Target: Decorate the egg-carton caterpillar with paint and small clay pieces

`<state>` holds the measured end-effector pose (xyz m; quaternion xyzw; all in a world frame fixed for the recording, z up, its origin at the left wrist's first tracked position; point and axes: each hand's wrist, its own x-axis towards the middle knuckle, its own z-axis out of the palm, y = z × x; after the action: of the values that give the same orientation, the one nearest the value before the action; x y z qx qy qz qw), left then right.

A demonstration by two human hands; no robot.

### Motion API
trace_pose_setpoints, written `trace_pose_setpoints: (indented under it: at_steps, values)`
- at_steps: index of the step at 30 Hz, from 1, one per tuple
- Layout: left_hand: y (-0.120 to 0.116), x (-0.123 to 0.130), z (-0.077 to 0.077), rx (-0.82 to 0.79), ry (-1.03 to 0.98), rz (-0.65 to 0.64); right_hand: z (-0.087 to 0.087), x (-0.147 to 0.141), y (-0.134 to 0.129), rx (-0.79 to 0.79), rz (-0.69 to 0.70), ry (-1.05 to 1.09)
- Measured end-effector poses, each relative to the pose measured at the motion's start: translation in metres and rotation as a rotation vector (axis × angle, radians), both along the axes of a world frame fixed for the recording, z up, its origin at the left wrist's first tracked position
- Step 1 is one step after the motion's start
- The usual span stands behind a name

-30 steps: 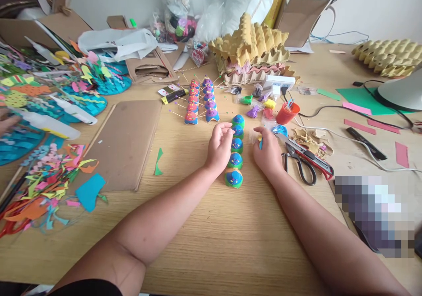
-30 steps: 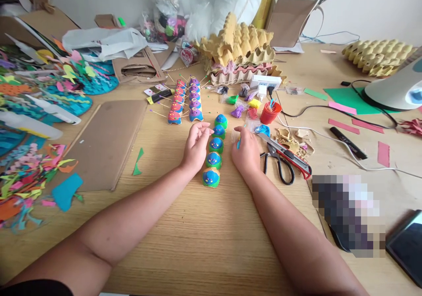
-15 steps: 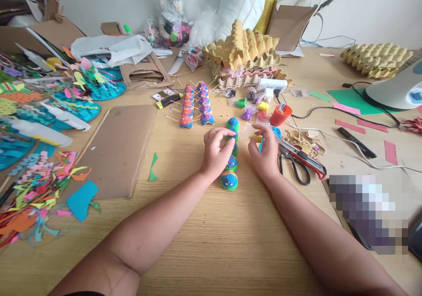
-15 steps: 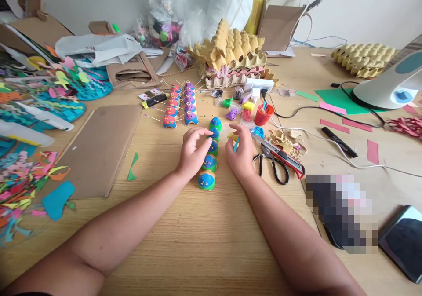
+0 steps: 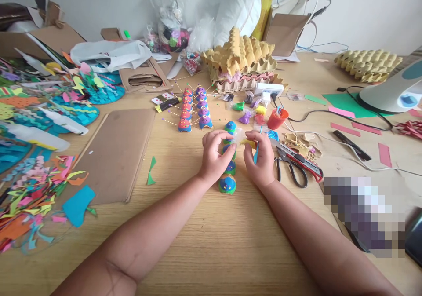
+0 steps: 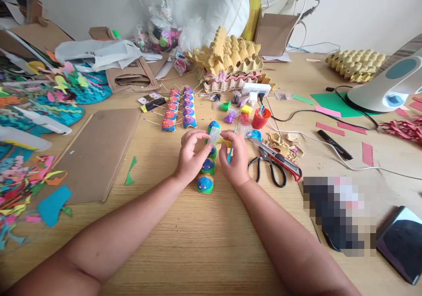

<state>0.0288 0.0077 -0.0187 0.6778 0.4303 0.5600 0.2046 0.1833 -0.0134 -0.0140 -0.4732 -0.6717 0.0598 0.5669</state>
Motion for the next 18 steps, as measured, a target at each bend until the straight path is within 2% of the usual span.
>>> trace_pose_setpoints:
  at_steps: [10, 14, 18]
  values:
    - [0.0006, 0.0007, 0.0002, -0.05, -0.024, -0.042, 0.0009, 0.0003, -0.001, 0.011, -0.016, -0.016]
    - [0.0007, -0.0005, 0.0028, -0.047, -0.048, -0.009, 0.0, 0.0003, -0.0011, -0.047, 0.0, 0.003]
    - [0.0004, -0.0015, 0.006, 0.026, -0.039, -0.005, -0.0028, -0.0001, 0.0023, -0.174, 0.045, 0.111]
